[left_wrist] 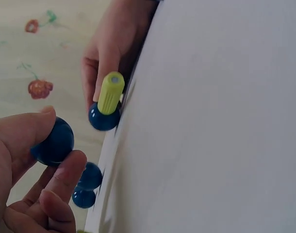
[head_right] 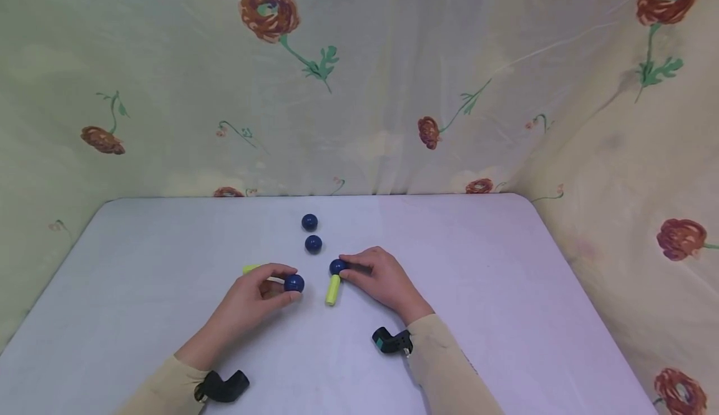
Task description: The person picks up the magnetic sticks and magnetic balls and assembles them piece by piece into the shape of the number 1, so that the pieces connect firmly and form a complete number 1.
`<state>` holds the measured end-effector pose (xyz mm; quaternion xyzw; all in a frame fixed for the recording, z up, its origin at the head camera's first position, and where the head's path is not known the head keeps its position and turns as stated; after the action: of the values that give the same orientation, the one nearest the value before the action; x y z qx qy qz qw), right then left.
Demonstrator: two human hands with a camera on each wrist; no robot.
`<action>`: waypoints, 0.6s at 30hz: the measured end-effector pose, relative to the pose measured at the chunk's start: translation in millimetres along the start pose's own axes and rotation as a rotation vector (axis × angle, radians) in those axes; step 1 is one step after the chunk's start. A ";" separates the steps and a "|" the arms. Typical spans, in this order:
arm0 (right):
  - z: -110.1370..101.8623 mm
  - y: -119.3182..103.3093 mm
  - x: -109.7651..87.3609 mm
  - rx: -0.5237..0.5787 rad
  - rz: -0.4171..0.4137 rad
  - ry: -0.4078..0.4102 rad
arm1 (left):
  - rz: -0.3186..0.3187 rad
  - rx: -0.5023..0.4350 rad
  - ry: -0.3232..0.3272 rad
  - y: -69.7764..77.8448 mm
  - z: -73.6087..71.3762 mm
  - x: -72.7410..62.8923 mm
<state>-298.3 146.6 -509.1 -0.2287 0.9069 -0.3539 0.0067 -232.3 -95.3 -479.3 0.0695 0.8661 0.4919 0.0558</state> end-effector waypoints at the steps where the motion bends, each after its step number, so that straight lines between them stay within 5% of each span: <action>1: 0.0 0.1 0.0 -0.001 0.001 0.002 | 0.002 -0.010 -0.011 0.1 2.3 -1.0; 18: -0.9 -0.7 1.3 0.010 -0.006 0.005 | 0.010 -0.130 -0.064 -11.5 21.2 -4.9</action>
<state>-299.3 146.2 -507.7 -0.2304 0.9044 -0.3590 0.0042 -224.7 -84.1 -499.9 0.0858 0.8296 0.5450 0.0855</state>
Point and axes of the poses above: each hand's wrist, its own x-axis towards the middle knuckle, its own z-axis out of the palm, y = z × x, the point moved 6 cm from there along x, towards the middle knuckle, and after that the axes turned 1 degree about -x, right-handed, at the moved point
